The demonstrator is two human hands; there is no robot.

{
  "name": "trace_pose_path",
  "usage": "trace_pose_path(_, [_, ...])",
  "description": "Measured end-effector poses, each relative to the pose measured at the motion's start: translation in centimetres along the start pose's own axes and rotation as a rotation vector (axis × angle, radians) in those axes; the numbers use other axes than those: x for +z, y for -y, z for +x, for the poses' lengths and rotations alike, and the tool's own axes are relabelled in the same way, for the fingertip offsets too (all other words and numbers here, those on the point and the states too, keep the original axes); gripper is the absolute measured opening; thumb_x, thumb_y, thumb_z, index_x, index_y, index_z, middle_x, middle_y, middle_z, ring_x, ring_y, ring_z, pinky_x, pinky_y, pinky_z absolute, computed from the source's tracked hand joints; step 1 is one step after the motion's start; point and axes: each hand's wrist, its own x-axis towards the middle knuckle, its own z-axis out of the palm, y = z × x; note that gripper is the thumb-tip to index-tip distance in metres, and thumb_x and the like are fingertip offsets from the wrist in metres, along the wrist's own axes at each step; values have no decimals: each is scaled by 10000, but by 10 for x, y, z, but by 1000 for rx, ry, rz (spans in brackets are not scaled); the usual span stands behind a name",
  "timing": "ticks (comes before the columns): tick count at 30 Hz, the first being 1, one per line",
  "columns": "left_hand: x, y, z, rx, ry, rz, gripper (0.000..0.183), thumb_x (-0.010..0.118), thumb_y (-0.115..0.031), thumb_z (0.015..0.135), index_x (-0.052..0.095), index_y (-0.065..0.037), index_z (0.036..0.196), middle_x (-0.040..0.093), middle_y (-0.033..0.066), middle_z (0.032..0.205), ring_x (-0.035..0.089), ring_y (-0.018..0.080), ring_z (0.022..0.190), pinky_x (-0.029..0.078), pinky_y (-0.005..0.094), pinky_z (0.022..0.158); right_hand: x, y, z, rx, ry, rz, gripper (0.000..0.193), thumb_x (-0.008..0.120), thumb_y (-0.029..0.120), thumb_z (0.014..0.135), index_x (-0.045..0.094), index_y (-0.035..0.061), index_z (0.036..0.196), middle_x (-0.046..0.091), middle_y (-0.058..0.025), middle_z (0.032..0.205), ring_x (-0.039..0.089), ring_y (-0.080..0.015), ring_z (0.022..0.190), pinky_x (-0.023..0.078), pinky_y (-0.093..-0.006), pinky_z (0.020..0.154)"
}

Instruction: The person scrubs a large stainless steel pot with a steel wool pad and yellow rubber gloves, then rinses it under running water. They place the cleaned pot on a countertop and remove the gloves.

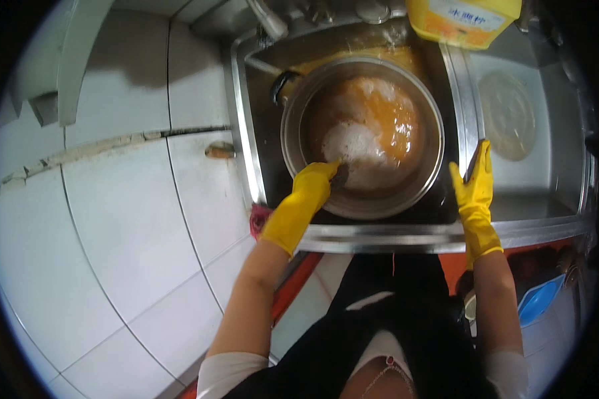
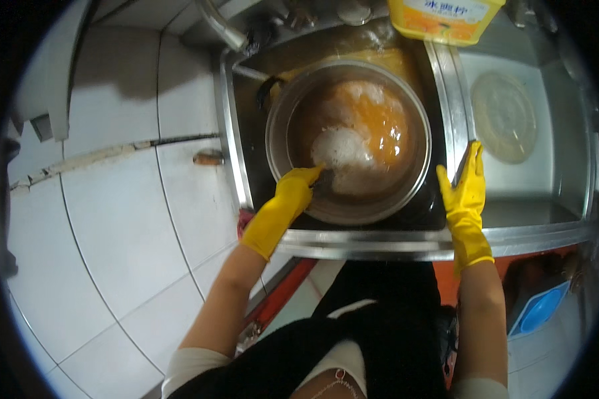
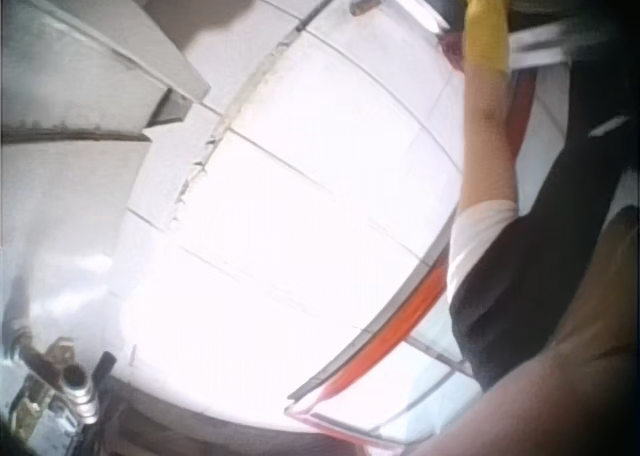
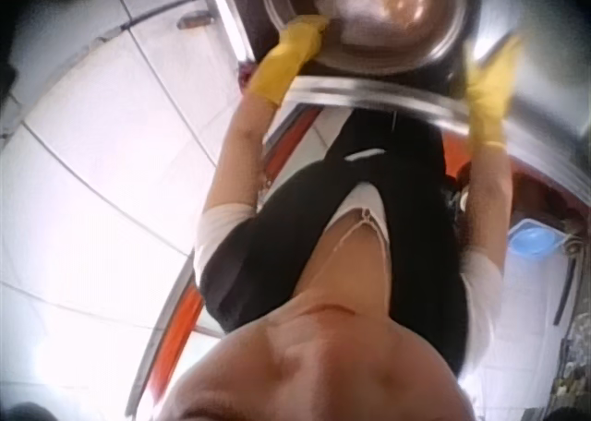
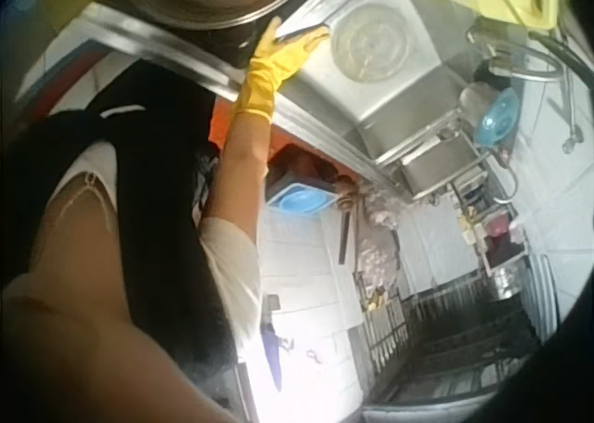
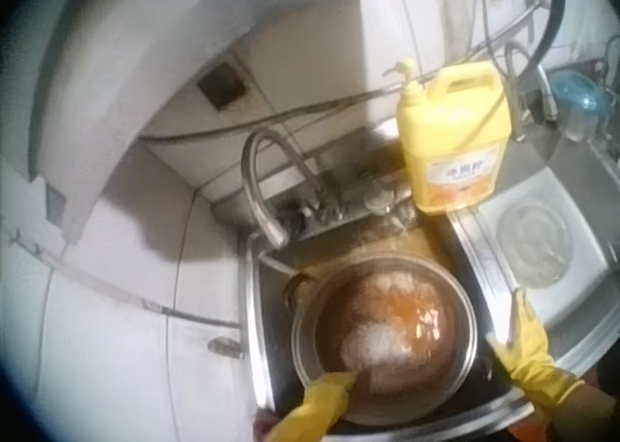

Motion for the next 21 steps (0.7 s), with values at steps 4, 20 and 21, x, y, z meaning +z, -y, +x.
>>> trace_pose_path(4, [8, 0, 35, -84, 501, 155, 608, 670, -13, 873, 612, -121, 1468, 724, 194, 1194, 663, 419, 1135, 533, 471, 978, -1, 1, 0, 20, 39, -4, 966, 798, 346, 908, 289, -48, 1627, 366, -338, 1631, 401, -496, 1486, 342, -469, 1244])
trace_pose_path(20, [-130, 93, 193, -237, -654, -1689, 532, 596, 106, 900, 578, -79, 1399, 672, 176, 1274, 676, 337, 1162, 581, 440, 1036, -5, 7, 1, 24, 21, -85, 899, 746, 348, 941, 309, -23, 1633, 388, -330, 1624, 440, -502, 1457, 368, -458, 1223])
trace_pose_path(21, [-137, 104, 214, -250, -721, -1739, 480, 611, 63, 932, 577, -89, 1386, 677, 169, 1253, 689, 330, 1112, 601, 440, 965, -5, 7, 0, 45, 29, -73, 897, 745, 352, 942, 312, -22, 1633, 393, -328, 1623, 443, -501, 1455, 368, -460, 1222])
